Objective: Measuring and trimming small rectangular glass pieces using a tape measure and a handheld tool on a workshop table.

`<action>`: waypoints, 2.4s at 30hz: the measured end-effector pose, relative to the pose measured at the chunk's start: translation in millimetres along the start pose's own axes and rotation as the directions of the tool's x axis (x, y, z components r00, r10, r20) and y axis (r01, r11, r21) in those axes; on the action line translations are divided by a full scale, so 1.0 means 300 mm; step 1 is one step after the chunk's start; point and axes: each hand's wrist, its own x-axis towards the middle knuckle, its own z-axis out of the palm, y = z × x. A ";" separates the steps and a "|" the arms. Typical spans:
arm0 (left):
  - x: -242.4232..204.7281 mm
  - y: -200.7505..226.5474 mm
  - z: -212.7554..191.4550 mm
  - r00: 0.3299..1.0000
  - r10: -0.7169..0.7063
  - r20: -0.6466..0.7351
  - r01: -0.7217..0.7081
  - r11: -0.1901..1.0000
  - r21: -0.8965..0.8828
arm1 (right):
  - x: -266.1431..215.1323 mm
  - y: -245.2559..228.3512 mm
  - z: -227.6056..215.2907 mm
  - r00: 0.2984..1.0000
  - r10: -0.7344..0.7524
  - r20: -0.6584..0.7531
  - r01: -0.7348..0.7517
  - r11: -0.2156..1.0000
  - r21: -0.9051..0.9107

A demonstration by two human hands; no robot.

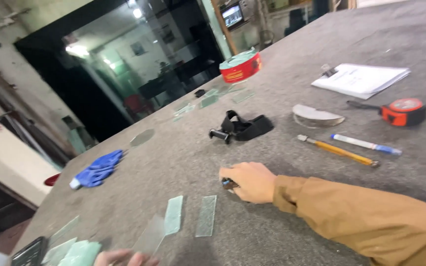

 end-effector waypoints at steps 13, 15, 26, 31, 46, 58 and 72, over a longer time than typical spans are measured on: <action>-0.475 -0.302 0.827 0.948 0.269 0.172 -0.172 0.884 -0.434 | -0.020 -0.038 -0.085 0.915 -0.209 -0.345 0.299 0.926 0.232; -0.360 -0.337 0.814 0.936 0.303 0.181 -0.198 0.875 -0.442 | -0.033 -0.080 -0.052 0.908 -0.323 -0.266 0.386 0.891 0.237; -0.338 -0.359 0.809 0.923 0.295 0.247 -0.159 0.877 -0.454 | 0.005 -0.024 0.012 0.946 -0.107 -0.307 0.130 0.990 0.055; -0.222 -0.410 0.812 0.866 0.391 0.312 -0.198 0.841 -0.503 | -0.022 -0.090 -0.028 0.937 -0.289 -0.197 0.323 0.931 0.168; -0.244 -0.387 0.805 0.911 0.311 0.270 -0.157 0.867 -0.472 | -0.014 -0.085 -0.041 0.875 -0.323 -0.361 0.389 0.912 0.127; -0.175 -0.432 0.802 0.783 0.468 0.410 -0.235 0.833 -0.501 | -0.062 -0.105 -0.017 0.820 -0.471 -0.324 0.523 0.848 0.091; -0.085 -0.403 0.847 0.939 0.209 0.274 -0.043 0.861 -0.507 | -0.032 -0.055 -0.010 0.869 -0.338 -0.362 0.417 0.894 0.166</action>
